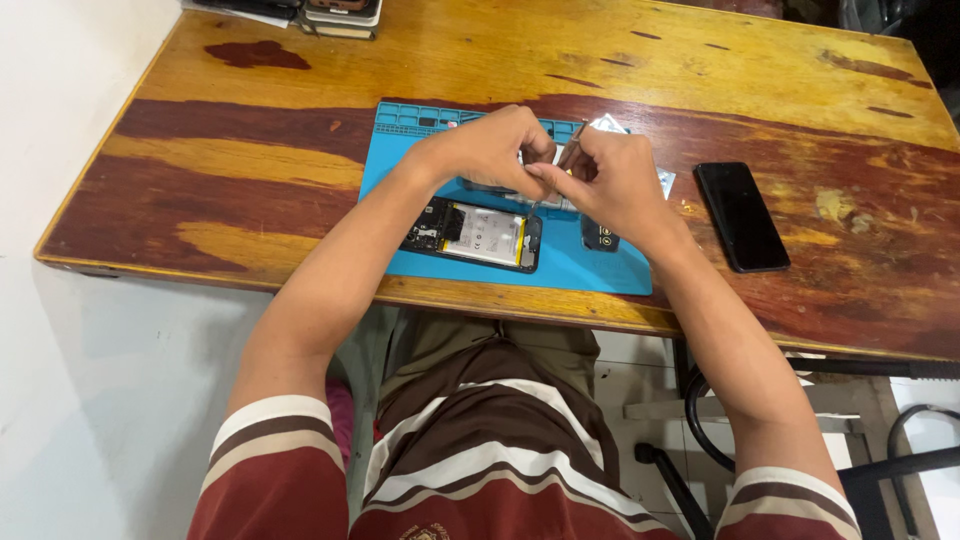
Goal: The person uses a precision screwdriver to remove screws from a disassembled smartphone on a blue mat. They then use a small metal tool to pry and lift components near the battery area. The person continues to manipulate internal parts with the tool while the phone remains open on the workbench.
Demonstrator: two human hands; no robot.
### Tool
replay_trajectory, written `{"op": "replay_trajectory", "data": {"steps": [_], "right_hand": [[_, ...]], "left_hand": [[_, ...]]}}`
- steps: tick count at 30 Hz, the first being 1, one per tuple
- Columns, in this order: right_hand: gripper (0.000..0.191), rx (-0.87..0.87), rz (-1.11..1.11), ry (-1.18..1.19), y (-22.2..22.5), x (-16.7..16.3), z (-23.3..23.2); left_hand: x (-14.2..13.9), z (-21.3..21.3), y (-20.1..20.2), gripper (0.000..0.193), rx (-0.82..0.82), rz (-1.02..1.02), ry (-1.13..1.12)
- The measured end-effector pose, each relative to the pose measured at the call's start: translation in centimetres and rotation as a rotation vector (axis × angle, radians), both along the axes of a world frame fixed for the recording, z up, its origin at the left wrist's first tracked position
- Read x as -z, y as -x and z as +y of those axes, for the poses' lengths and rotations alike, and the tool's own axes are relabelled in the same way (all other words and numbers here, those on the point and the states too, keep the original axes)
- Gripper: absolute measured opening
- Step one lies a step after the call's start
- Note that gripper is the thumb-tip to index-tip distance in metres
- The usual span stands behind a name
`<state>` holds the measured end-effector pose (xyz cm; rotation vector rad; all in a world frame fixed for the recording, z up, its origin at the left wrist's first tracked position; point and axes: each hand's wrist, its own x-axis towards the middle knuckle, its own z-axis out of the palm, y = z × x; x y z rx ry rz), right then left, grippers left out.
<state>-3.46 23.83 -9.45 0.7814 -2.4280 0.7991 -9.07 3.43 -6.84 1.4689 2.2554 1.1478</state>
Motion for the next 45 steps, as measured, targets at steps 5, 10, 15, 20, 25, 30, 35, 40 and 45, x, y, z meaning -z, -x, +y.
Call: {"op": "replay_trajectory", "data": {"steps": [5, 10, 15, 20, 25, 30, 35, 40, 45], "right_hand": [[0.025, -0.099, -0.044, 0.024, -0.1, -0.1, -0.1], [0.022, -0.145, -0.081, -0.005, -0.4, -0.5, 0.1], [0.028, -0.054, -0.059, -0.062, -0.2, -0.5, 0.3], [0.022, -0.136, -0.110, -0.053, 0.1, -0.3, 0.6], [0.020, -0.174, -0.156, -0.012, -0.1, -0.4, 0.5], [0.028, -0.088, -0.139, -0.015, -0.4, -0.7, -0.2], [0.027, -0.107, -0.074, -0.033, -0.3, -1.0, -0.2], [0.028, -0.118, -0.037, -0.030, -0.1, -0.6, 0.2], [0.028, -0.124, 0.008, 0.073, 0.4, -0.8, 1.2]], "left_hand": [[-0.3, -0.3, -0.2, 0.019, 0.037, -0.090, -0.045], [-0.2, -0.2, -0.2, 0.034, -0.096, -0.027, 0.105], [0.2, -0.1, 0.1, 0.033, -0.041, -0.054, 0.027], [0.2, -0.4, 0.1, 0.035, 0.003, -0.050, 0.055], [0.0, -0.5, -0.2, 0.037, -0.050, -0.165, 0.117], [0.1, -0.4, -0.2, 0.041, -0.078, -0.167, 0.133], [0.6, -0.5, 0.2, 0.026, -0.011, -0.046, 0.061], [0.5, -0.3, 0.3, 0.025, 0.084, -0.008, -0.008], [-0.5, -0.8, 0.3, 0.021, -0.024, -0.008, 0.300]]}}
